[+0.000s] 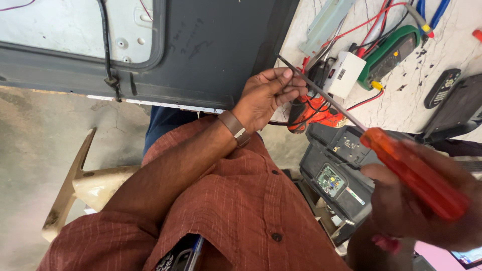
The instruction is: The person uses a screwdriver to remove screws from the back panel of a television set. They then place the removed screws on the workbench.
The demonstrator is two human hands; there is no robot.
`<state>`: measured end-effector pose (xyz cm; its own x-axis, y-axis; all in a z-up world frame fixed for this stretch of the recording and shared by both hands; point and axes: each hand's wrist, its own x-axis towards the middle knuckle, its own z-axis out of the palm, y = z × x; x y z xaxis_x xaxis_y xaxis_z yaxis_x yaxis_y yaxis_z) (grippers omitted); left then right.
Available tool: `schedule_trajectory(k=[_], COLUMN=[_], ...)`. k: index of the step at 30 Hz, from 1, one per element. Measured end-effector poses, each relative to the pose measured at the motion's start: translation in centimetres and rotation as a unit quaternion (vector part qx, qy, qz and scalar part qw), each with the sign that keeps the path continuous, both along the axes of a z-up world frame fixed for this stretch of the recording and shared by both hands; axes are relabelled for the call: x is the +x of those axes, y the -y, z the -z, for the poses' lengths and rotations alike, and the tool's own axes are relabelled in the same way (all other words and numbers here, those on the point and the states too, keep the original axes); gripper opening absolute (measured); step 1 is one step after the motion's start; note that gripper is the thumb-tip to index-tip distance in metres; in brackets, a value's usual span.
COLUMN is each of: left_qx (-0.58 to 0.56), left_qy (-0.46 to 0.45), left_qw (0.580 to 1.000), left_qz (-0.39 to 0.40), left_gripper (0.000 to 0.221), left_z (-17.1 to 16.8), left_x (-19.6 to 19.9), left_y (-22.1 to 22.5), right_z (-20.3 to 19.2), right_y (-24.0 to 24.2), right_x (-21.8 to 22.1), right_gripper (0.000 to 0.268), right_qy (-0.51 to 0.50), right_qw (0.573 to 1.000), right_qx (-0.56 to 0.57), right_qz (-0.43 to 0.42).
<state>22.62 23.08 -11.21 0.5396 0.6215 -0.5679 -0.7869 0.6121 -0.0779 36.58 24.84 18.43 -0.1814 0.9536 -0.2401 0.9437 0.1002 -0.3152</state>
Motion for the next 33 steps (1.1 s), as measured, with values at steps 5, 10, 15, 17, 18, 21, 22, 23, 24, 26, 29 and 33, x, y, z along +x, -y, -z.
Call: schedule_trajectory(k=[5,10,15,17,18,21,22,23,24,26,29,33], left_qx=[-0.002,0.061,0.202,0.241,0.259,0.247,0.243,0.238,0.235,0.227,0.207,0.198], left_qy=[-0.023,-0.096,-0.169,-0.188,-0.197,-0.222,-0.226,-0.230,-0.232,-0.252,-0.278,-0.303], left_qw=[1.000,0.992,0.962,0.950,0.943,0.941,0.941,0.942,0.942,0.938,0.936,0.931], left_qz=[0.008,0.055,0.076,0.068,0.064,0.068,0.065,0.062,0.059,0.063,0.063,0.053], left_gripper=[0.022,0.028,0.029,0.030,0.031,0.029,0.028,0.027,0.026,0.023,0.019,0.018], left_z=[-0.4,-1.7,-3.2,-3.6,-3.8,-4.1,-4.3,-4.6,-4.9,-5.6,-7.1,-9.2], left_x=[0.0,-1.7,-6.5,-8.3,-9.1,-11.4,-12.2,-12.9,-13.5,-14.5,-15.7,-17.4], left_y=[-0.3,-0.2,1.4,2.2,2.6,3.8,4.1,4.3,4.5,4.8,4.8,4.5], right_z=[0.3,0.3,0.2,0.2,0.2,0.2,0.2,0.2,0.2,0.2,0.2,0.4], right_y=[0.0,0.3,0.2,0.1,0.0,-0.3,-0.5,-0.6,-0.7,-1.1,-2.0,-2.7], right_x=[-0.4,-0.5,-0.6,-0.7,-0.7,-0.9,-1.1,-1.3,-1.4,-1.7,-2.1,-2.5], right_gripper=[0.056,0.061,0.067,0.070,0.071,0.074,0.076,0.077,0.078,0.080,0.084,0.062], right_qy=[-0.028,-0.047,-0.078,-0.085,-0.090,-0.093,-0.096,-0.099,-0.101,-0.101,-0.116,-0.201], right_qw=[0.998,0.996,0.990,0.988,0.986,0.982,0.980,0.978,0.977,0.970,0.959,0.952], right_qx=[0.042,0.061,0.073,0.082,0.085,0.096,0.101,0.105,0.113,0.139,0.177,0.130], right_qz=[-0.026,-0.050,-0.087,-0.102,-0.111,-0.132,-0.141,-0.147,-0.153,-0.170,-0.191,-0.191])
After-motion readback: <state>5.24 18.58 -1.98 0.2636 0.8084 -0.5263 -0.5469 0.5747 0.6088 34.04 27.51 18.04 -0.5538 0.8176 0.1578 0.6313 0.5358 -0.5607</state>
